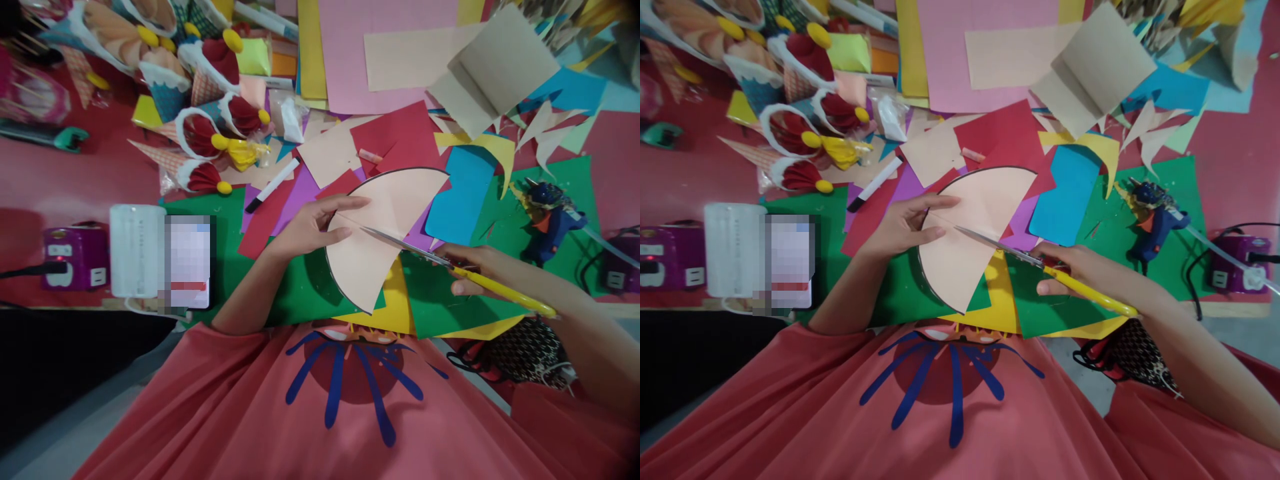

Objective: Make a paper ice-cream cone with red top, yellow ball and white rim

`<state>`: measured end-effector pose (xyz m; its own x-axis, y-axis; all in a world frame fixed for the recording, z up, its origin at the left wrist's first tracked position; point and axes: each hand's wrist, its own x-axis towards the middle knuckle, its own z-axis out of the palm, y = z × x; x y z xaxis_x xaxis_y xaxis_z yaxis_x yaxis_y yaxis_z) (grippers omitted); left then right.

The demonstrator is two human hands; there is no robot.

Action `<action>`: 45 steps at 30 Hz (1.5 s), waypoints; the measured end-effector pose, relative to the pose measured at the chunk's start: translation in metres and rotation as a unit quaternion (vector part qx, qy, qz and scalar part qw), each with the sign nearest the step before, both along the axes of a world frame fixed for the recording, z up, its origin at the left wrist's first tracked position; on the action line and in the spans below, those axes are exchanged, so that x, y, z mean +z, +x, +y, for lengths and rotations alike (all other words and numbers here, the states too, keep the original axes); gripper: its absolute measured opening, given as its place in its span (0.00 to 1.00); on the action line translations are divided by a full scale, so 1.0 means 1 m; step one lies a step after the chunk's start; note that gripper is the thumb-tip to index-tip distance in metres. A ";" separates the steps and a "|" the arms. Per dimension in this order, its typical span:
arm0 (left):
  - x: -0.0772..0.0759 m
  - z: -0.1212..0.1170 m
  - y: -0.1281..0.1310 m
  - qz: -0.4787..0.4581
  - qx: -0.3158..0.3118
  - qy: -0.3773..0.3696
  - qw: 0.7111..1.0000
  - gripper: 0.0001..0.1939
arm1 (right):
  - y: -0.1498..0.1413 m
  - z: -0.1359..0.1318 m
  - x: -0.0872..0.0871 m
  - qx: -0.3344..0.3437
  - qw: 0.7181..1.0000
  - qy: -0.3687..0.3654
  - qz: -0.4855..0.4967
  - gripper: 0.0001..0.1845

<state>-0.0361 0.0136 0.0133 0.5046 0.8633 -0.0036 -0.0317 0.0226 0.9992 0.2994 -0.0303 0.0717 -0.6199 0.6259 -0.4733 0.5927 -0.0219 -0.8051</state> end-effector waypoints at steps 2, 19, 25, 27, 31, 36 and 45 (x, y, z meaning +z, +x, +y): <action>0.000 0.000 0.000 0.004 -0.001 -0.002 1.000 0.24 | -0.001 0.000 0.001 0.007 1.000 -0.016 -0.022 0.23; 0.001 0.000 0.002 -0.006 -0.005 0.006 1.000 0.23 | -0.005 -0.001 0.003 0.015 0.999 0.002 -0.036 0.25; 0.002 0.000 0.002 0.005 0.000 0.006 1.000 0.24 | -0.004 -0.002 0.001 0.012 0.999 -0.001 -0.051 0.25; 0.002 0.000 0.002 0.000 0.000 0.009 1.000 0.23 | -0.005 -0.002 0.001 0.013 0.998 -0.003 -0.054 0.25; 0.001 0.000 0.001 -0.006 -0.002 0.018 1.000 0.22 | -0.009 0.000 0.004 0.017 0.998 0.014 -0.055 0.25; 0.001 0.000 0.002 -0.002 -0.005 0.004 1.000 0.23 | -0.009 0.001 0.009 0.025 0.997 0.027 -0.061 0.27; 0.001 -0.001 0.002 0.003 -0.007 -0.009 1.000 0.24 | -0.011 0.000 0.008 0.026 0.998 0.014 -0.057 0.28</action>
<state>-0.0342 0.0125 0.0138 0.5161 0.8562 -0.0233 -0.0243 0.0418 0.9988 0.2889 -0.0299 0.0797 -0.5942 0.6085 -0.5260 0.6807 0.0321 -0.7319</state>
